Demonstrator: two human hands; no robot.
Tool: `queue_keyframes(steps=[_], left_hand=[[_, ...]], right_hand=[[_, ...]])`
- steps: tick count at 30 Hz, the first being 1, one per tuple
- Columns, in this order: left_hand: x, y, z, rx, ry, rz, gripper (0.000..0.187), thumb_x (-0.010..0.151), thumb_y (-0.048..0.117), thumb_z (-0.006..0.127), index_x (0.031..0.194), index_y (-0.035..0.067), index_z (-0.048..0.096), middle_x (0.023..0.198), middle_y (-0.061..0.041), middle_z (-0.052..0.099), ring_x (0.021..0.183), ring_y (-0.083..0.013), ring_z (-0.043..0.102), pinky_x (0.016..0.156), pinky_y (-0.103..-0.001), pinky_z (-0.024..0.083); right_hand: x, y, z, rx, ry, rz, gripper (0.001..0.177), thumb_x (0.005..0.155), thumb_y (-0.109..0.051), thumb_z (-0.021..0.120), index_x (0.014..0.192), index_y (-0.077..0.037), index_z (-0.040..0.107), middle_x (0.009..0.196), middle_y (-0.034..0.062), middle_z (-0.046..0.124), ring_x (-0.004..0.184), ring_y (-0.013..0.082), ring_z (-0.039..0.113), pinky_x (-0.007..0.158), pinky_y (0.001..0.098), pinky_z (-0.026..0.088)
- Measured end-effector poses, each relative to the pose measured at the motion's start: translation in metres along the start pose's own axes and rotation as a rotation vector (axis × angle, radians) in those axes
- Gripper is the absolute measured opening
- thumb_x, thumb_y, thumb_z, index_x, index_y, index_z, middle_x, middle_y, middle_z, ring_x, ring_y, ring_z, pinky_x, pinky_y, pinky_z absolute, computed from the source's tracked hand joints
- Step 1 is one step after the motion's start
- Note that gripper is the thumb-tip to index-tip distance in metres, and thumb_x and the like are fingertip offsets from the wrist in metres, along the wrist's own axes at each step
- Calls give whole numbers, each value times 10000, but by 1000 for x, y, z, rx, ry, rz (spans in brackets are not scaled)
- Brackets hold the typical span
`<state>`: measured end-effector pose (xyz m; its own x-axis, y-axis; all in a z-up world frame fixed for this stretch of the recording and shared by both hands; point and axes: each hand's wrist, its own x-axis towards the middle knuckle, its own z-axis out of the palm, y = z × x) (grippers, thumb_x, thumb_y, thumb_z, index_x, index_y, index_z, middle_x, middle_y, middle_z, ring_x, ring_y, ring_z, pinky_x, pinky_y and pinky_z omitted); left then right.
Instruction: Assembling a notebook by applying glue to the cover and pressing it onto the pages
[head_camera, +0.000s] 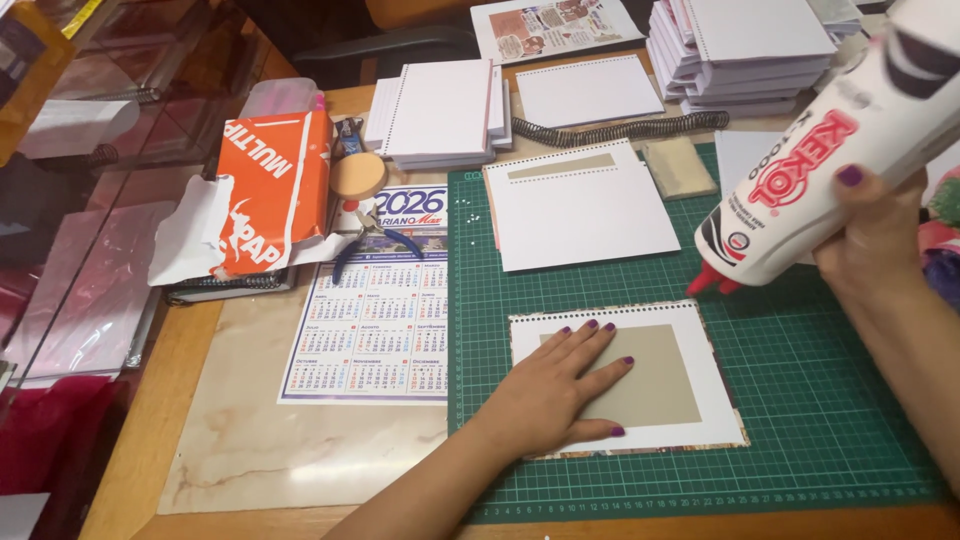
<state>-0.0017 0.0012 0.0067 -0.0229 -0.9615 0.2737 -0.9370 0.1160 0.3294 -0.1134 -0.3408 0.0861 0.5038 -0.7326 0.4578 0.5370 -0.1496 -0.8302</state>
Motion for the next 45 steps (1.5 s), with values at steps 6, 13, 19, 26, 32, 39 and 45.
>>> queue_keyframes(steps=[6,13,19,26,32,39,45], left_hand=[[0,0,10,-13,32,101,608,1037,457,461,1507,71,486,1610,-261,403,1499,-438,387,1274,-528,259],[0,-2,15,-16,100,137,594,1022,430,520,1468,38,532,1568,-288,455,1459,-437,453,1250,-524,325],[0,-6,21,-45,129,148,590,1004,413,570,1466,48,537,1563,-297,464,1431,-458,485,1240,-535,344],[-1,-7,23,-57,126,140,595,1003,425,561,1471,59,533,1575,-292,456,1431,-467,484,1243,-535,342],[0,-7,24,-51,113,136,604,999,420,567,1479,55,522,1581,-294,443,1459,-441,462,1256,-524,326],[1,-5,18,-31,96,143,604,1007,424,550,1479,48,522,1576,-292,448,1452,-437,464,1250,-517,326],[0,-6,20,-34,129,156,595,1006,418,566,1461,36,538,1561,-296,461,1454,-448,461,1239,-534,340]], right_hand=[[-7,12,45,227,-3,88,831,675,-470,904,1391,-207,576,1363,1,683,1361,220,661,1239,473,592],[-42,31,140,408,-106,149,788,689,-335,918,1355,-99,568,1294,99,687,1222,293,675,1104,509,597],[-55,41,177,359,-105,235,749,671,-275,902,1313,-73,571,1206,107,705,1117,273,697,976,456,640],[-57,44,186,330,-116,256,751,670,-287,895,1317,-92,568,1205,91,699,1136,261,688,978,449,632],[-53,44,179,306,-75,244,729,720,-241,863,1353,-109,527,1258,100,685,1155,259,686,1013,442,623],[-45,42,159,259,-48,229,669,724,-206,869,1307,-96,561,1219,87,705,1112,236,700,997,407,627],[-40,29,142,206,-41,237,633,718,-214,870,1276,-87,598,1172,72,723,1084,226,717,970,412,644]])
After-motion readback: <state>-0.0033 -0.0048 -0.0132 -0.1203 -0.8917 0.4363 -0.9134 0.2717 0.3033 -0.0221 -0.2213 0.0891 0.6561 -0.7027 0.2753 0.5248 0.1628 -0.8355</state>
